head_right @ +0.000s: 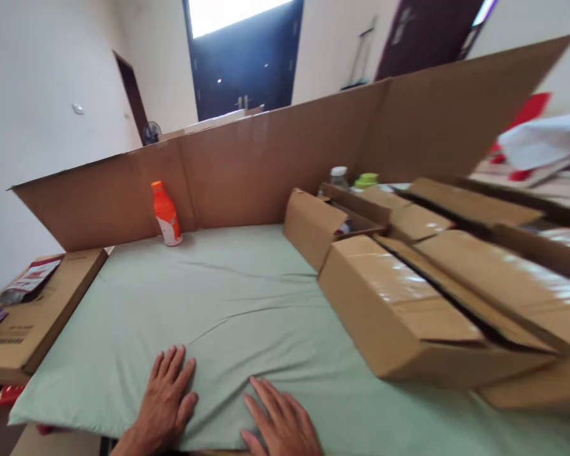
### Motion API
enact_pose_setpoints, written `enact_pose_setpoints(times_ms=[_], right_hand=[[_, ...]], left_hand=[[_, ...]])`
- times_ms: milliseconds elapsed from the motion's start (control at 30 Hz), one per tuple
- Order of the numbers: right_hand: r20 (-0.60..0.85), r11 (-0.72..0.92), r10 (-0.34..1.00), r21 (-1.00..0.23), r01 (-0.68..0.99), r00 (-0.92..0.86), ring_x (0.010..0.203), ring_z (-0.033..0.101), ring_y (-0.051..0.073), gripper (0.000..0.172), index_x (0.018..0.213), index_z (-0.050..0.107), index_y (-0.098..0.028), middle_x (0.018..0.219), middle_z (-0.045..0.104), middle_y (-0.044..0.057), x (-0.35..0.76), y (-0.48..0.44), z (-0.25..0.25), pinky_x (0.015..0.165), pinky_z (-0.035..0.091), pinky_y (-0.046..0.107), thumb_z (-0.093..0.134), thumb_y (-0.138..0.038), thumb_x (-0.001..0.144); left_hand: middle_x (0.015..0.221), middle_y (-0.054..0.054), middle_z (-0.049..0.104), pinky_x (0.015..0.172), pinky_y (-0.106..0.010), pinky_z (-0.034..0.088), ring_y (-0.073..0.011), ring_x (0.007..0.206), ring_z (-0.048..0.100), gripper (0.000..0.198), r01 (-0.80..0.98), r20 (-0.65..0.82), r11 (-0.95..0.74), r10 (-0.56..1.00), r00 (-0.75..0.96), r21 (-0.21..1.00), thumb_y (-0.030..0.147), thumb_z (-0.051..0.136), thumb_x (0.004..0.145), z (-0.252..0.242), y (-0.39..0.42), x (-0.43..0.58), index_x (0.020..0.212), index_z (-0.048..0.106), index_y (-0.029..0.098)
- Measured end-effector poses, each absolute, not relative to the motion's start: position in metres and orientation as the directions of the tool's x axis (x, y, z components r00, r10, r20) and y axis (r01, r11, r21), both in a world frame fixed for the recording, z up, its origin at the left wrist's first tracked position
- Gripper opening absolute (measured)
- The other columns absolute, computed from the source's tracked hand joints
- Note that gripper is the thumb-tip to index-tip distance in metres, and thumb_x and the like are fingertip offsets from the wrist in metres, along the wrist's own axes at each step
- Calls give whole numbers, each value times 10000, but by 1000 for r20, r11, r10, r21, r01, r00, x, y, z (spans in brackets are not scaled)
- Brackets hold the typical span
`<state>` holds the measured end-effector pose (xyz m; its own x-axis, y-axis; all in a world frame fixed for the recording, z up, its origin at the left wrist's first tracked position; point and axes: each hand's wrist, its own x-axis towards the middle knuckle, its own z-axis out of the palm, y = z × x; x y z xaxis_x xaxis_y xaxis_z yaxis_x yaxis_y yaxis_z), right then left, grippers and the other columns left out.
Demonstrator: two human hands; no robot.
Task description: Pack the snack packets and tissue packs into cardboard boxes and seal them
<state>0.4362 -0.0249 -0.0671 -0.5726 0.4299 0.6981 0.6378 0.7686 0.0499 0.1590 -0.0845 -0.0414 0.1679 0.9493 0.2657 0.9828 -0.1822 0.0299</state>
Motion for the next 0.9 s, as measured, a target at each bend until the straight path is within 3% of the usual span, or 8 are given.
enact_pose_setpoints(times_ms=[167, 333, 467, 567, 633, 700, 900], right_hand=[[716, 849, 370, -1, 529, -592, 1148, 638, 245, 342, 1234, 709, -218, 1305, 719, 83, 407, -37, -77, 980, 429, 391, 502, -330, 985], [711, 863, 368, -21, 504, -600, 1168, 635, 236, 351, 1288, 673, -200, 1292, 725, 79, 413, -57, -90, 1023, 412, 392, 476, -289, 1011], [683, 853, 394, -23, 521, -615, 1227, 607, 254, 407, 1356, 627, -171, 1335, 701, 107, 424, -73, -96, 1048, 407, 417, 440, -222, 998], [669, 852, 395, -11, 523, -630, 1281, 573, 263, 443, 1392, 600, -157, 1375, 677, 121, 428, -80, -96, 1072, 395, 429, 445, -179, 978], [654, 853, 399, -6, 522, -643, 1298, 559, 261, 444, 1396, 600, -165, 1399, 665, 113, 429, -81, -95, 1084, 386, 426, 455, -173, 977], [638, 843, 424, -18, 538, -643, 1303, 554, 256, 445, 1390, 610, -171, 1414, 658, 106, 428, -81, -93, 1088, 382, 422, 452, -151, 974], [534, 811, 534, -102, 577, -656, 1351, 515, 279, 473, 1412, 603, -143, 1467, 615, 135, 422, -82, -89, 1113, 375, 451, 470, -137, 958]], left_hand=[[1588, -35, 499, 1170, -572, 434, -318, 1477, 455, 483, 994, 405, -86, 913, 53, 64, 448, 554, 1004, -55, -124, 206, 1465, 553, 303], [1497, -95, 601, 1148, -551, 453, -316, 1395, 545, 428, 972, 529, -153, 848, 37, 177, 299, 564, 977, -64, -151, 248, 1396, 604, 219], [1388, -90, 684, 1115, -482, 499, -283, 1292, 618, 488, 944, 478, -247, 871, 118, 218, 241, 634, 876, -53, -163, 264, 1363, 624, 215], [1258, -52, 733, 1035, -388, 549, -218, 1149, 671, 352, 933, 405, -268, 901, 155, 240, 187, 645, 866, -33, -153, 247, 1205, 701, 264], [1315, -102, 685, 1058, -449, 526, -250, 1205, 635, 261, 949, 373, -209, 921, 111, 234, 193, 625, 928, -20, -136, 222, 1176, 702, 226], [1410, -113, 607, 1091, -537, 484, -289, 1293, 577, 290, 966, 351, -147, 934, 65, 214, 296, 644, 981, -10, -117, 193, 1255, 652, 201], [1373, -110, 611, 1013, -512, 547, -271, 1198, 630, 352, 990, 272, -51, 962, 13, 133, 371, 655, 993, -11, -97, 138, 1296, 623, 196]])
